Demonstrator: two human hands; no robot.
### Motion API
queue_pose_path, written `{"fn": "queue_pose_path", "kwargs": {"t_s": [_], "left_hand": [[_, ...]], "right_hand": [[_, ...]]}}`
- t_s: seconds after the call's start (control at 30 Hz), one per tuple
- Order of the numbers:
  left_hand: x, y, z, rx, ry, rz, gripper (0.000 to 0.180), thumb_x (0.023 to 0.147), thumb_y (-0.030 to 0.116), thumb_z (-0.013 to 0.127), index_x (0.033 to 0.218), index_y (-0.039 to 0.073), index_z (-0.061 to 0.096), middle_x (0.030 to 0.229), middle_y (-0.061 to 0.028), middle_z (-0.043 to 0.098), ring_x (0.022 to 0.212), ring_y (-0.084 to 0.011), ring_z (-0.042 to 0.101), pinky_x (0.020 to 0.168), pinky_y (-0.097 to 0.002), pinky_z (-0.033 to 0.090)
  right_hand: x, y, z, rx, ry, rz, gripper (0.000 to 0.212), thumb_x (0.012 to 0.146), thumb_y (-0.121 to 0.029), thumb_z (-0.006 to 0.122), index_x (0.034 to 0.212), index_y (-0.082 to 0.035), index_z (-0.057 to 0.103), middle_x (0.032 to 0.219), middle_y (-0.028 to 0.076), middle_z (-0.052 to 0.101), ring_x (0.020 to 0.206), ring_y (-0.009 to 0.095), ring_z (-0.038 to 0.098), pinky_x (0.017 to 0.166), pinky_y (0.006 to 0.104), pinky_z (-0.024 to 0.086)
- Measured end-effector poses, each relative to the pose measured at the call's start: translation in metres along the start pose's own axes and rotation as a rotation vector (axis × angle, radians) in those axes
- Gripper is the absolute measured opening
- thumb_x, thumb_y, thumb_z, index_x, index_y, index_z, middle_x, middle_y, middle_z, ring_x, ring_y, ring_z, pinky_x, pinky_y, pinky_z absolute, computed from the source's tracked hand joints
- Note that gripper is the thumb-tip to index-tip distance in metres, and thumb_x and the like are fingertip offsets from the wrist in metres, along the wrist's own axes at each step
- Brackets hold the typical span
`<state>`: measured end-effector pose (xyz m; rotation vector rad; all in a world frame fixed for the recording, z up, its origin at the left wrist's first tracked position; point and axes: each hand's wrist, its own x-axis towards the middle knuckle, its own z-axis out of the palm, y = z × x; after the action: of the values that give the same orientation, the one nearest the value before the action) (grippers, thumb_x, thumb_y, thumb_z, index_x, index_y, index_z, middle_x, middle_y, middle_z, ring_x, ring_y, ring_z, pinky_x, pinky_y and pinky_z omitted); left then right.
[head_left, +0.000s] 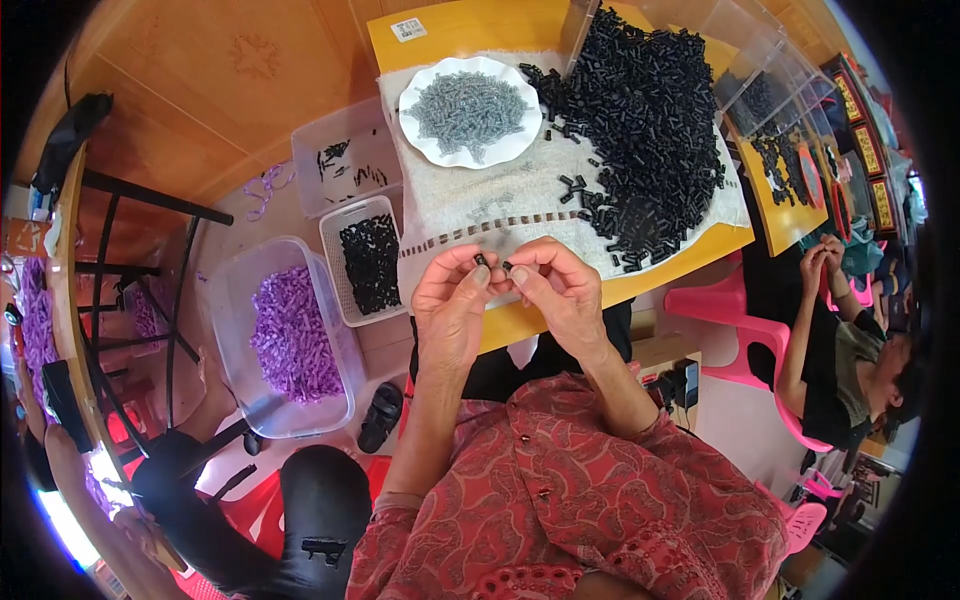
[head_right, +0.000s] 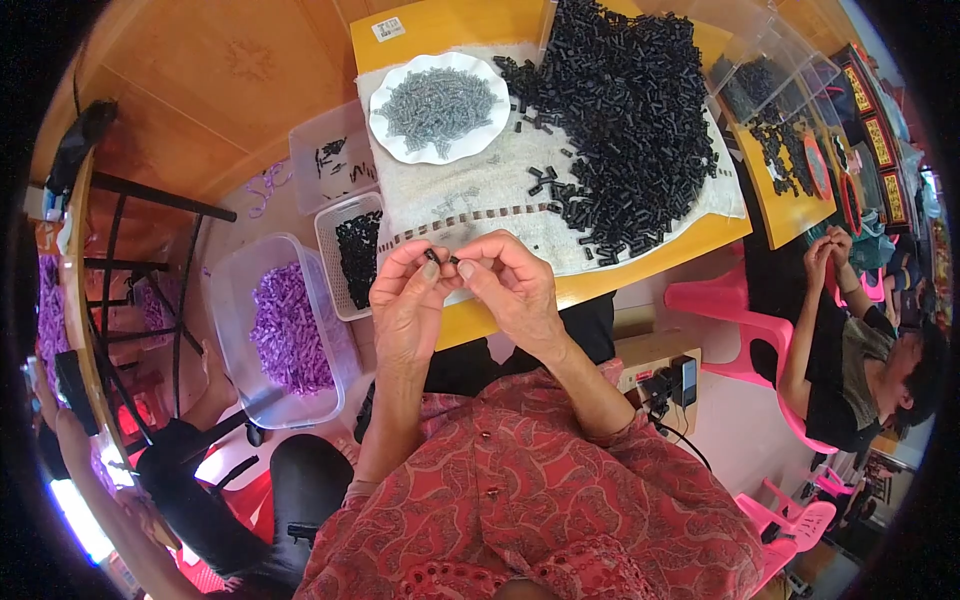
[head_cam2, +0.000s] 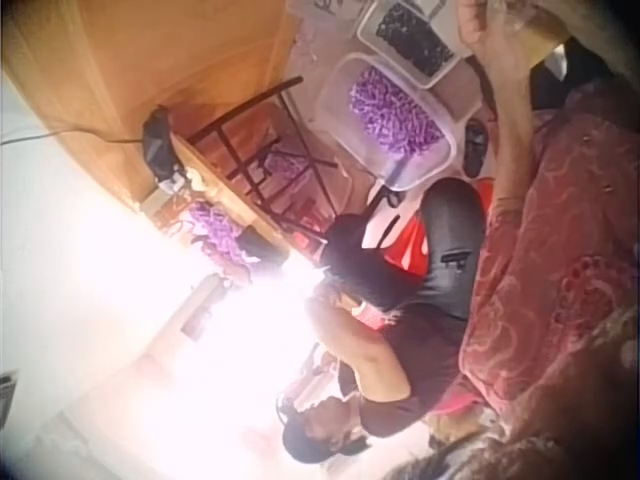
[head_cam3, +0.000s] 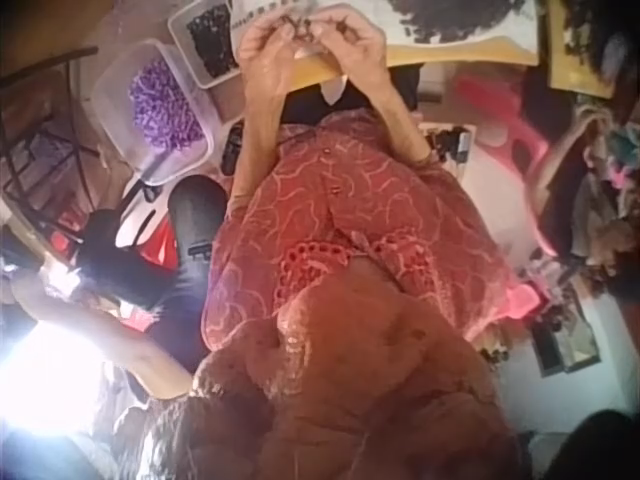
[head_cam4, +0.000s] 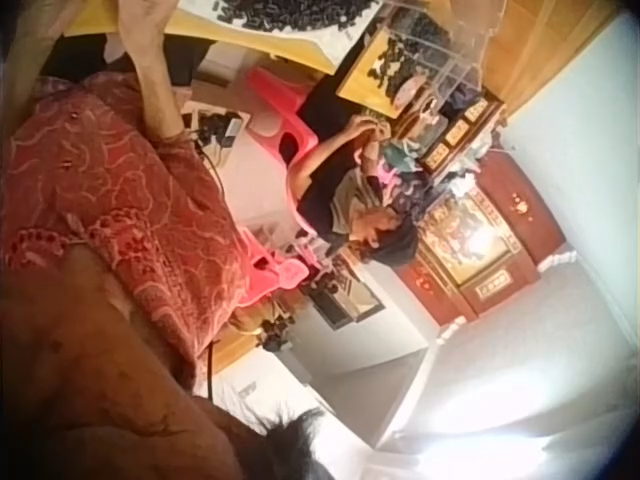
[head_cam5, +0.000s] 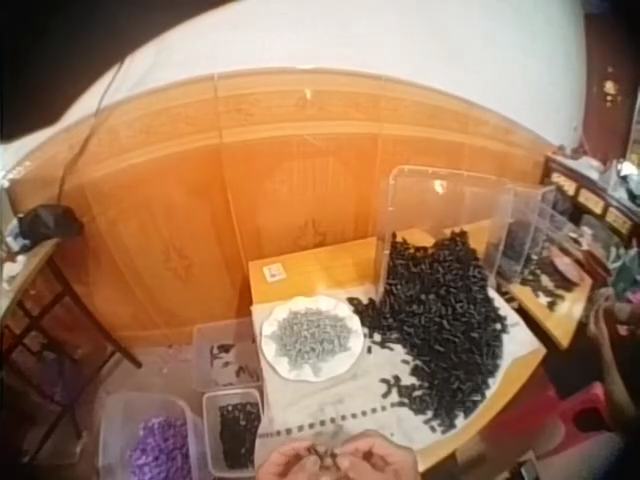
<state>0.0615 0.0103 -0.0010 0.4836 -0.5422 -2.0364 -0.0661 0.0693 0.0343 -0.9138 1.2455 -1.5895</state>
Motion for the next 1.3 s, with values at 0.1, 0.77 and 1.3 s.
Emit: {"fn": "queue_pose_path", "kwargs": {"t_s": [0.1, 0.77, 1.3], "left_hand": [[0.000, -0.001, -0.002, 0.005, -0.011, 0.010, 0.026, 0.088, -0.003, 0.057, 0.114, 0.000, 0.059, 0.101, -0.0122, 0.065, 0.086, -0.0184, 0.062, 0.082, -0.0349, 0.051], [0.001, 0.002, -0.005, 0.132, -0.063, -0.010, 0.020, 0.089, 0.001, 0.058, 0.108, -0.004, 0.059, 0.086, -0.0086, 0.064, 0.078, -0.0145, 0.061, 0.076, -0.0283, 0.049], [0.001, 0.008, -0.005, 0.378, -0.125, 0.029, 0.016, 0.089, 0.001, 0.059, 0.104, -0.003, 0.062, 0.090, -0.0060, 0.062, 0.079, -0.0131, 0.061, 0.075, -0.0258, 0.049]], "right_hand": [[0.000, -0.002, 0.000, 0.012, -0.015, -0.007, 0.014, 0.089, 0.004, 0.056, 0.102, 0.001, 0.059, 0.096, 0.003, 0.056, 0.081, 0.005, 0.054, 0.069, 0.0188, 0.044], [0.002, -0.009, 0.002, -0.260, -0.032, -0.075, 0.007, 0.090, 0.003, 0.054, 0.095, 0.005, 0.058, 0.089, 0.007, 0.055, 0.079, 0.012, 0.063, 0.071, 0.0236, 0.051], [0.003, -0.015, -0.003, -0.412, -0.080, -0.182, 0.006, 0.088, 0.002, 0.058, 0.093, 0.003, 0.060, 0.086, 0.008, 0.057, 0.074, 0.015, 0.063, 0.066, 0.0248, 0.051]]}}
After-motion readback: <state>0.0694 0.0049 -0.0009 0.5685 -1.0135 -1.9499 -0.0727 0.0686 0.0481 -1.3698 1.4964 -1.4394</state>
